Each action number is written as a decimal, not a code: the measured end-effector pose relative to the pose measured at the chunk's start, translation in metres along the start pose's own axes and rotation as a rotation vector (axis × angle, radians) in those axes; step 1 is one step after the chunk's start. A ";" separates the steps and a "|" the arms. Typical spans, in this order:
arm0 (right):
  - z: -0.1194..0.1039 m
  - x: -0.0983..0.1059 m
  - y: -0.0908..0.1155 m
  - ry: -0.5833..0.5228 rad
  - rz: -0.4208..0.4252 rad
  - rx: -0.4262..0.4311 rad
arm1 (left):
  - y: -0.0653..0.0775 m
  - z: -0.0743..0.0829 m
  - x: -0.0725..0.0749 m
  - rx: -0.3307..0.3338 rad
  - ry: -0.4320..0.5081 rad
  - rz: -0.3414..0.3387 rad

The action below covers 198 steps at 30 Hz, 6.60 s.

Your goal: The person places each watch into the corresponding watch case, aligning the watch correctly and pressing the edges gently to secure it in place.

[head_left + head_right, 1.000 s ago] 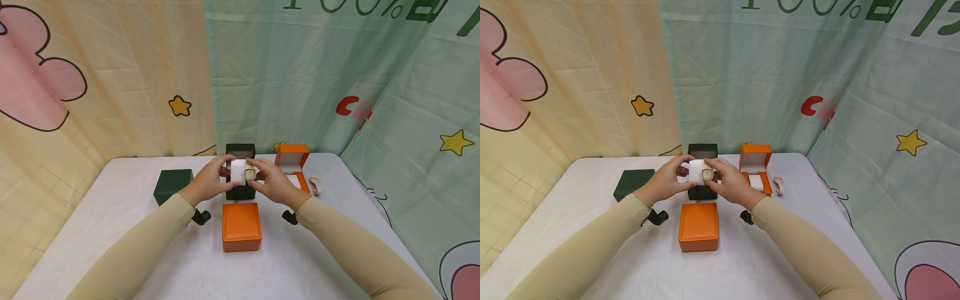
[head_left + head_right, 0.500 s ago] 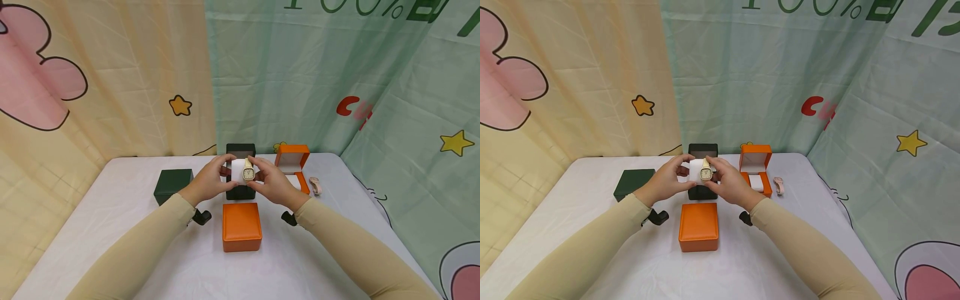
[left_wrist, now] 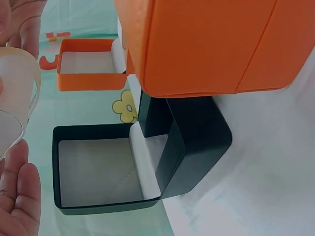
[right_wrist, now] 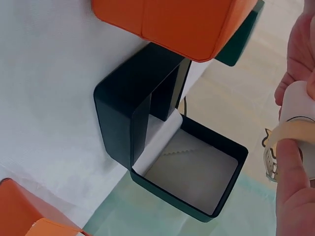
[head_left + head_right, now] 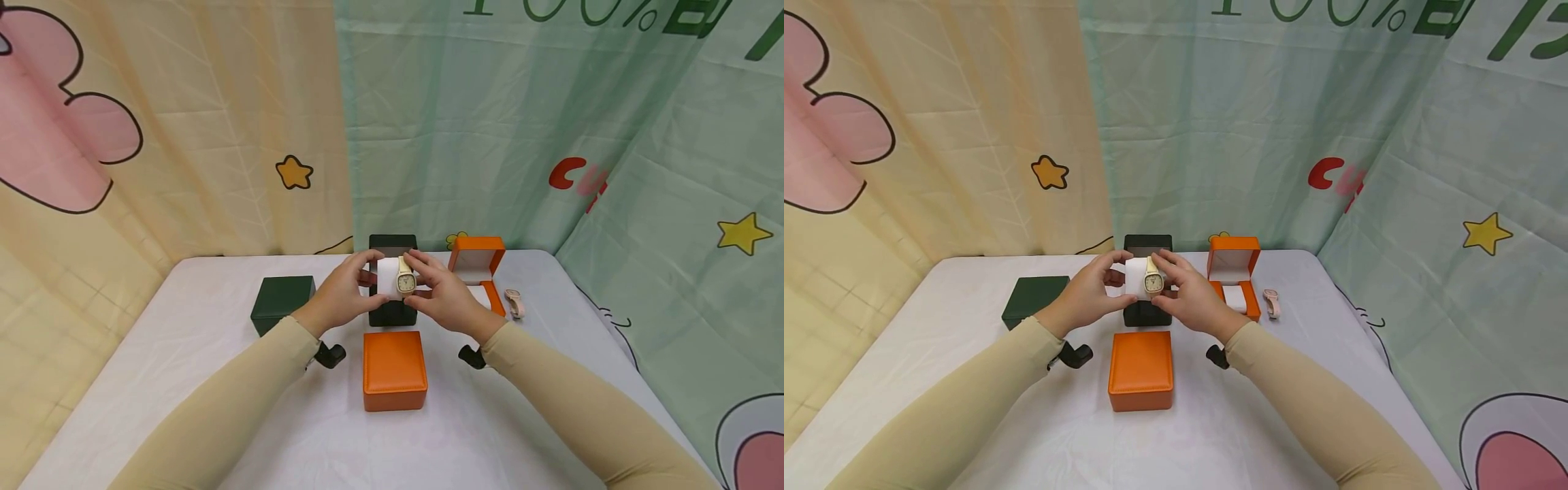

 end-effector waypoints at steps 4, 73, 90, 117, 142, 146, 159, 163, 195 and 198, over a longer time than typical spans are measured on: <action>-0.001 0.001 -0.001 0.018 -0.006 -0.026 | 0.001 0.001 0.000 -0.004 0.010 0.008; 0.001 -0.001 -0.008 0.294 -0.039 0.073 | 0.001 0.003 -0.002 -0.009 -0.017 -0.063; 0.003 -0.003 -0.013 0.315 -0.049 0.070 | 0.001 0.005 0.000 -0.013 -0.030 -0.065; 0.001 -0.006 -0.016 0.299 -0.061 0.081 | -0.001 0.001 -0.002 -0.024 -0.032 -0.062; 0.008 0.000 -0.015 0.354 -0.046 0.025 | 0.000 -0.003 -0.002 0.016 -0.061 -0.067; 0.013 -0.001 -0.018 0.366 -0.043 0.023 | -0.001 -0.008 -0.005 0.046 -0.052 -0.077; 0.034 -0.007 -0.030 0.433 -0.071 -0.046 | -0.010 -0.029 -0.014 0.151 -0.057 -0.117; 0.039 -0.009 -0.034 0.449 -0.088 -0.075 | -0.013 -0.037 -0.016 0.186 -0.079 -0.126; 0.075 -0.026 -0.049 0.456 -0.167 -0.168 | -0.021 -0.070 -0.038 0.279 -0.211 -0.142; 0.077 -0.026 -0.049 0.468 -0.173 -0.170 | -0.021 -0.069 -0.039 0.277 -0.211 -0.142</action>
Point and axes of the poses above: each hand's wrist, its own y-axis away from the middle knuckle, its own x-axis out of the back of the hand, z = x × y, the point moved 4 cm from there along -y, towards the middle knuckle, and after that the axes turned 2 degrees about z, right-handed, at the moved point
